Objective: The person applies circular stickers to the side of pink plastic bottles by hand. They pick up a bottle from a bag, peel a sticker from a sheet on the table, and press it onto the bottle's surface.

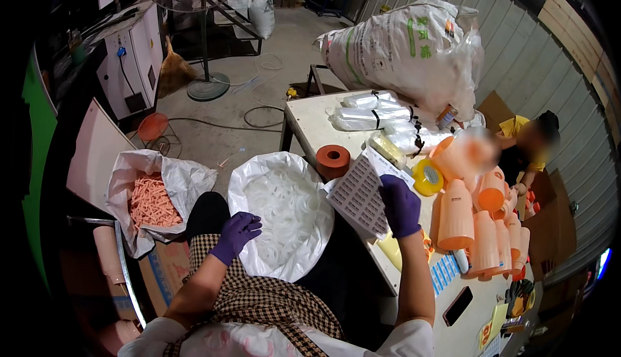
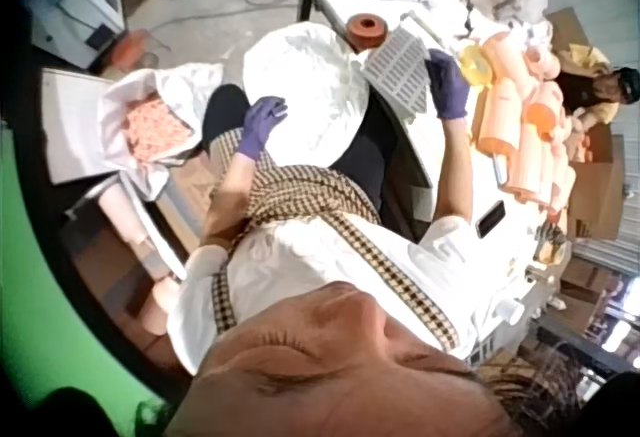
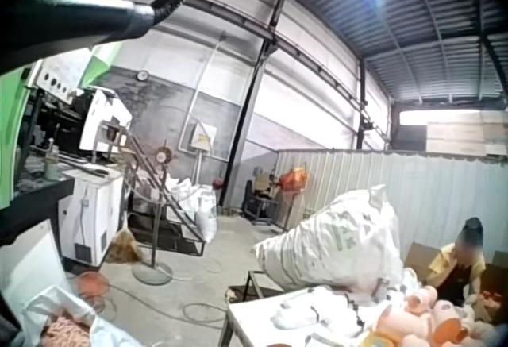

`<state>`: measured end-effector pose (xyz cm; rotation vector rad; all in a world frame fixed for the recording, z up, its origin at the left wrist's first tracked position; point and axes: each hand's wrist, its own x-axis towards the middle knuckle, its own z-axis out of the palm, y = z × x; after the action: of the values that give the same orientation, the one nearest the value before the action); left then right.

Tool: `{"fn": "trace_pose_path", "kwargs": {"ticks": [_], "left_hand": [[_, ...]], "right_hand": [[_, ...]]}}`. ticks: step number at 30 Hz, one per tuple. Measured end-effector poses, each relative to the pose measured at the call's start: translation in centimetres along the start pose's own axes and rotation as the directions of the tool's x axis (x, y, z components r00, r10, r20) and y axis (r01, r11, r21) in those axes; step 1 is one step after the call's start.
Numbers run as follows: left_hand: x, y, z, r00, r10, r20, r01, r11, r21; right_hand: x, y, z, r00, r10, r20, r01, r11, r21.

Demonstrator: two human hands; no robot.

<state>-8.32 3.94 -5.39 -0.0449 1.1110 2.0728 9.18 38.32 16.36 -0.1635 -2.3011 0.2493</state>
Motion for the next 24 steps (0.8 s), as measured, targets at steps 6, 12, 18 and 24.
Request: {"fn": "trace_pose_path", "kwargs": {"ticks": [6, 12, 18, 24], "left_hand": [[-0.1, -0.2, 0.0, 0.998, 0.041, 0.043, -0.043, 0.998, 0.056], [-1.0, 1.9, 0.2, 0.994, 0.105, 0.002, -0.102, 0.967, 0.232], [0.7, 0.1, 3.0, 0.994, 0.079, 0.070, -0.093, 0.970, 0.223], [-3.1, -1.0, 3.4, 0.978, 0.207, -0.019, -0.180, 0.888, 0.423]], "right_hand": [[-8.5, -2.0, -8.1, 0.695, 0.709, -0.120, -0.215, 0.365, 0.906], [-26.7, -5.9, 0.2, 0.400, 0.670, 0.626, -0.914, 0.341, 0.219], [-55.5, 5.2, 1.0, 0.038, 0.953, 0.300, -0.998, 0.052, -0.038], [-49.1, 8.0, 3.0, -0.038, 0.981, 0.190, -0.970, 0.009, -0.245]]}}
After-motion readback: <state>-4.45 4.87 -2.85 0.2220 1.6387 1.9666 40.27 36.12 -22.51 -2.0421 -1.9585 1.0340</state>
